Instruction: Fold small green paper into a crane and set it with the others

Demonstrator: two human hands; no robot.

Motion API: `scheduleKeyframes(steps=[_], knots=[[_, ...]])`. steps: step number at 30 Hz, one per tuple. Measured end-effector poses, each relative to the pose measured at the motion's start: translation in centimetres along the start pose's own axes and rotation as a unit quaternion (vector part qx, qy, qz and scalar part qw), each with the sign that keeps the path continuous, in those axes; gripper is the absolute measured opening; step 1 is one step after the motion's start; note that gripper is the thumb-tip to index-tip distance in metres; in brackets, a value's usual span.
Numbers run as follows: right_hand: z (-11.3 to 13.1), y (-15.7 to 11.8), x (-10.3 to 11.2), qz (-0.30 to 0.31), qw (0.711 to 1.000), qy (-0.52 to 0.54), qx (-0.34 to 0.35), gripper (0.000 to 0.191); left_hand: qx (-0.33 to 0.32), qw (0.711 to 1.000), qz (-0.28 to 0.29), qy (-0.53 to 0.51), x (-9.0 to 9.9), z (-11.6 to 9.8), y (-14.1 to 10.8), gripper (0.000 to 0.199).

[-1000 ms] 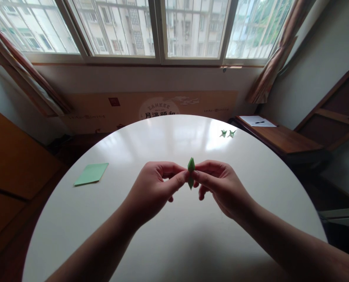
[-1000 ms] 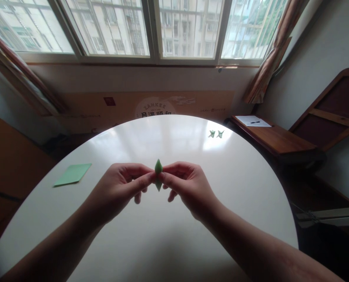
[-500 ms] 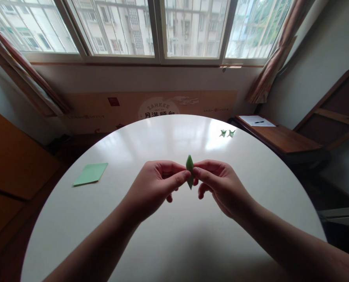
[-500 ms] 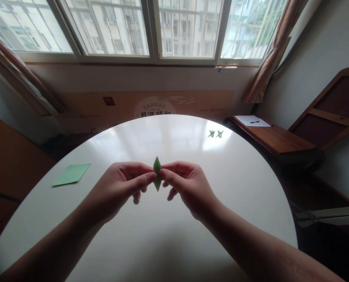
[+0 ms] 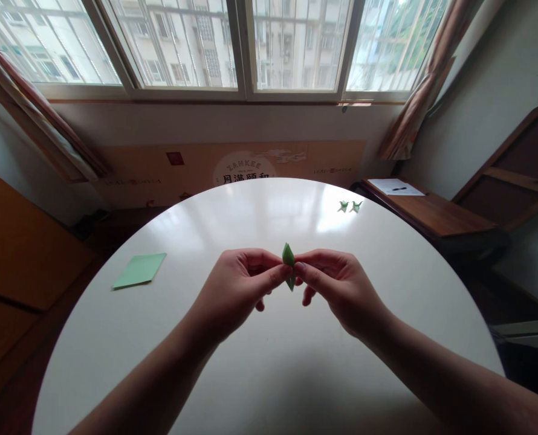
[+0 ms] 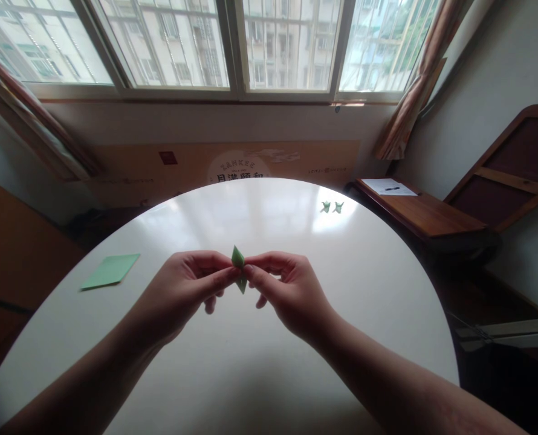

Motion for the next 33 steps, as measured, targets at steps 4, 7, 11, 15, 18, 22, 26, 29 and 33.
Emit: scheduleKeyframes(steps=[4,7,11,15,18,22,26,29,33], knots=[[0.0,0.0,0.0,-0.004,1.0,-0.002,0.0,0.019,0.009,1.0,-0.004,0.0,0.0,0.2,0.0,0.018],[0.0,0.0,0.0,-0.002,1.0,-0.003,0.001,0.018,0.012,1.0,-0.002,-0.007,0.0,0.3,0.0,0.016],[0.0,0.0,0.0,0.002,1.0,-0.002,0.008,0.019,0.009,1.0,-0.005,-0.017,-0.1,0.2,0.0,0.015],[0.0,0.0,0.0,0.002,1.0,-0.003,0.013,0.021,0.008,1.0,-0.017,-0.018,0.0,0.3,0.0,0.018],[0.1,0.1,0.0,0.001,1.0,-0.008,0.02,0.023,0.007,0.999,-0.021,-0.025,0.0,0.4,0.1,0.017],[0.1,0.1,0.2,-0.016,0.999,-0.022,0.018,0.024,-0.004,0.999,-0.029,-0.028,0.1,0.3,0.2,0.015],[-0.2,0.1,0.3,-0.022,0.999,-0.024,-0.007,0.022,-0.033,0.999,-0.042,0.012,0.5,-0.1,0.2,0.025],[-0.3,0.1,0.3,-0.019,1.0,-0.012,-0.018,0.022,-0.052,0.996,-0.059,0.046,1.0,-0.6,0.2,0.029],[-0.3,0.2,0.5,-0.025,0.999,-0.003,-0.024,0.023,-0.081,0.994,-0.051,0.056,1.0,-1.3,0.0,0.023]])
Point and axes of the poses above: each hand's wrist, its own y-axis towards the middle knuckle, its own x-axis out of the back of the hand, z = x × y, the point moved 9 cm from there along y, towards the middle knuckle, and after that the axes turned 7 degrees about -z, right-handed, at the moved point
